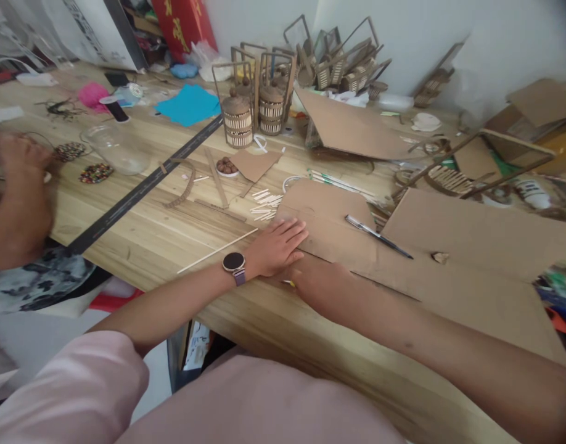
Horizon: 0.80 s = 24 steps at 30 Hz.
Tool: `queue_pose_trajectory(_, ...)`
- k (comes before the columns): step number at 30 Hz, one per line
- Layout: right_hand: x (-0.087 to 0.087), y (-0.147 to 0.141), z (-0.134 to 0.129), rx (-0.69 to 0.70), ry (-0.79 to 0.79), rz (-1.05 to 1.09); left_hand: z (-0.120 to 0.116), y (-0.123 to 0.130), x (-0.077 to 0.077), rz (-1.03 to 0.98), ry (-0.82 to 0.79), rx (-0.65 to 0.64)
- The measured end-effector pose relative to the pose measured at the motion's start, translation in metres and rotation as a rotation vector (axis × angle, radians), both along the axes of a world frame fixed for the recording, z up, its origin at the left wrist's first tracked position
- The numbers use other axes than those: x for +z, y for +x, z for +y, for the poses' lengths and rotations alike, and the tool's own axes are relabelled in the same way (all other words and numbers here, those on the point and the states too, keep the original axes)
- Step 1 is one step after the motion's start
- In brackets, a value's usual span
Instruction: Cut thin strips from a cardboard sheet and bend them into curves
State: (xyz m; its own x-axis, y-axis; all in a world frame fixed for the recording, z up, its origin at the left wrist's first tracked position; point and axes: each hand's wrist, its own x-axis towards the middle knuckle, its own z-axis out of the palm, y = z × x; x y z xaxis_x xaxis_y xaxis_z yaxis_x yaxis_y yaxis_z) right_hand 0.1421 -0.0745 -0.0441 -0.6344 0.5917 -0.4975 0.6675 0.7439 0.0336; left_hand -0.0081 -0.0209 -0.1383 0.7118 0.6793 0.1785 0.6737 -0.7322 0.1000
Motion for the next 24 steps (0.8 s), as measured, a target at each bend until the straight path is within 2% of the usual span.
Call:
queue_pose_trajectory(6, -0.006, 0.024, -0.01, -0.041, -0.009, -0.138, 0.0, -0.001, -0.003, -0.022, 0.023, 0.004)
queue_pose_trajectory(10, -0.007, 0.054, -0.018, -0.199, -0.062, -0.245, 0.0, -0.001, -0.004, -0.027, 0.028, 0.001)
queue_pose_trajectory(13, -0.004, 0.081, -0.02, -0.294, -0.121, -0.14, 0.0, 0.0, -0.002, -0.015, 0.026, 0.009)
queue_pose_trajectory(16, 0.003, 0.098, -0.018, -0.298, -0.172, 0.032, 0.003, -0.001, 0.001, -0.009, 0.025, 0.001)
queue_pose_trajectory(19, 0.007, 0.093, -0.015, -0.305, -0.145, 0.079, 0.01, -0.004, 0.004, 0.001, 0.022, -0.054)
queue_pose_trajectory(24, -0.006, 0.044, -0.008, -0.284, -0.062, 0.067, 0.015, -0.008, 0.003, -0.018, 0.037, -0.078)
